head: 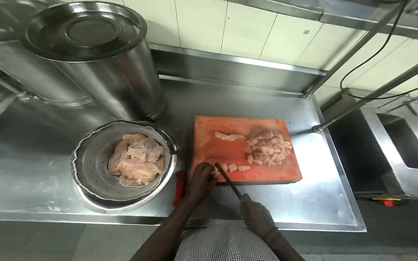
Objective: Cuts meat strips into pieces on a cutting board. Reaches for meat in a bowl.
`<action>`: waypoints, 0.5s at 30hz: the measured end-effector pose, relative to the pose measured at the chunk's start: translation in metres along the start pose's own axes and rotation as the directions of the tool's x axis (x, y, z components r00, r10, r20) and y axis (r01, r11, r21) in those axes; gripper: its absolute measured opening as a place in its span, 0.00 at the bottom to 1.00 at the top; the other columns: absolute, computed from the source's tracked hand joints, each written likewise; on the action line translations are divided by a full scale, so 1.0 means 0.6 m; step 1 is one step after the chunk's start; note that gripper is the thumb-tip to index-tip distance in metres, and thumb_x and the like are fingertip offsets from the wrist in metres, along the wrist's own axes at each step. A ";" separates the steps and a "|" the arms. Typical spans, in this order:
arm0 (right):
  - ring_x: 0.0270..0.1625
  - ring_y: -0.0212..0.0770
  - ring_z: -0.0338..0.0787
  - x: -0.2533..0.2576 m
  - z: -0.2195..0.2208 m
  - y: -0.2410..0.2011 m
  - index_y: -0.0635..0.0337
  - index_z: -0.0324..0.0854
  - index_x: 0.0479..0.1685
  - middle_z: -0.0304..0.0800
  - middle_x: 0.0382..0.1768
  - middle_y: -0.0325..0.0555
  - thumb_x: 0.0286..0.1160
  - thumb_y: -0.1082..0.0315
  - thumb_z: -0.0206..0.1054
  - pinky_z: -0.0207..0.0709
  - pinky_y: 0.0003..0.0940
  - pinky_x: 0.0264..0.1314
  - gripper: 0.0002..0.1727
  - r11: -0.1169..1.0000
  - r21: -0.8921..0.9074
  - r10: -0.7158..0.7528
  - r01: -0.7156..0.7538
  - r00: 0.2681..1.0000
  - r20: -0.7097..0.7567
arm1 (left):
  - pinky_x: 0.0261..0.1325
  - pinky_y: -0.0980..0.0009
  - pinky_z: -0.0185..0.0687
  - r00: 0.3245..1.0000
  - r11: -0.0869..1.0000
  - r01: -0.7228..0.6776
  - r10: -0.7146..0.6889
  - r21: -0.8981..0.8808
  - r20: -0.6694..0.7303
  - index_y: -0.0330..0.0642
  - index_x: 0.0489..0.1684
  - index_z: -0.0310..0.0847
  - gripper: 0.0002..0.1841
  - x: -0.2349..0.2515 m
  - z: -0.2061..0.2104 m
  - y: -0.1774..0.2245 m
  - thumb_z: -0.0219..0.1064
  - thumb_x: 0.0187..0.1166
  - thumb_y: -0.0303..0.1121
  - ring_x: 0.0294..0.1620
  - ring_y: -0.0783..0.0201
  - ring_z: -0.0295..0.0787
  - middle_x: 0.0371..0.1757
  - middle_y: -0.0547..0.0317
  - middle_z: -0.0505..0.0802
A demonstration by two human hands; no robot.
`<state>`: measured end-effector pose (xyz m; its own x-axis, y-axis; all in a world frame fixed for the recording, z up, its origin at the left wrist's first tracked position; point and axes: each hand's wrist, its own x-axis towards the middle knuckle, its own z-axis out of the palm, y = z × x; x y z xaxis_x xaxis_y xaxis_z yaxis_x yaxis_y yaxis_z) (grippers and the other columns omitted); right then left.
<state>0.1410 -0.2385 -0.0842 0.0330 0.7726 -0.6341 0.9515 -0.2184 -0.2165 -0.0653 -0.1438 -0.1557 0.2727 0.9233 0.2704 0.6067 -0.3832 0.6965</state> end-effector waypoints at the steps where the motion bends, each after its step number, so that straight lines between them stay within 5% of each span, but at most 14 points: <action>1: 0.56 0.59 0.92 0.002 -0.001 -0.003 0.55 0.71 0.73 0.91 0.49 0.57 0.94 0.57 0.44 0.82 0.55 0.59 0.20 1.000 -0.010 -0.003 0.003 1.000 0.004 | 0.66 0.51 0.85 1.000 1.000 0.003 -0.003 -0.002 0.001 0.36 0.48 0.87 0.12 0.002 0.001 0.000 0.78 0.69 0.28 0.60 0.45 0.87 0.55 0.43 0.89; 15: 0.58 0.59 0.92 0.084 0.000 -0.069 0.56 0.70 0.74 0.91 0.52 0.59 0.94 0.57 0.46 0.83 0.57 0.59 0.20 0.997 0.034 -0.073 0.072 0.997 0.012 | 0.60 0.54 0.86 0.999 0.999 -0.035 0.035 0.002 -0.023 0.39 0.36 0.89 0.05 0.012 0.010 -0.008 0.77 0.69 0.28 0.52 0.51 0.88 0.46 0.49 0.91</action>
<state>0.1035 -0.1905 -0.1073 -0.0400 0.7794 -0.6252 0.9406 -0.1819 -0.2869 -0.0619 -0.1355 -0.1610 0.2763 0.9096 0.3102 0.5981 -0.4154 0.6853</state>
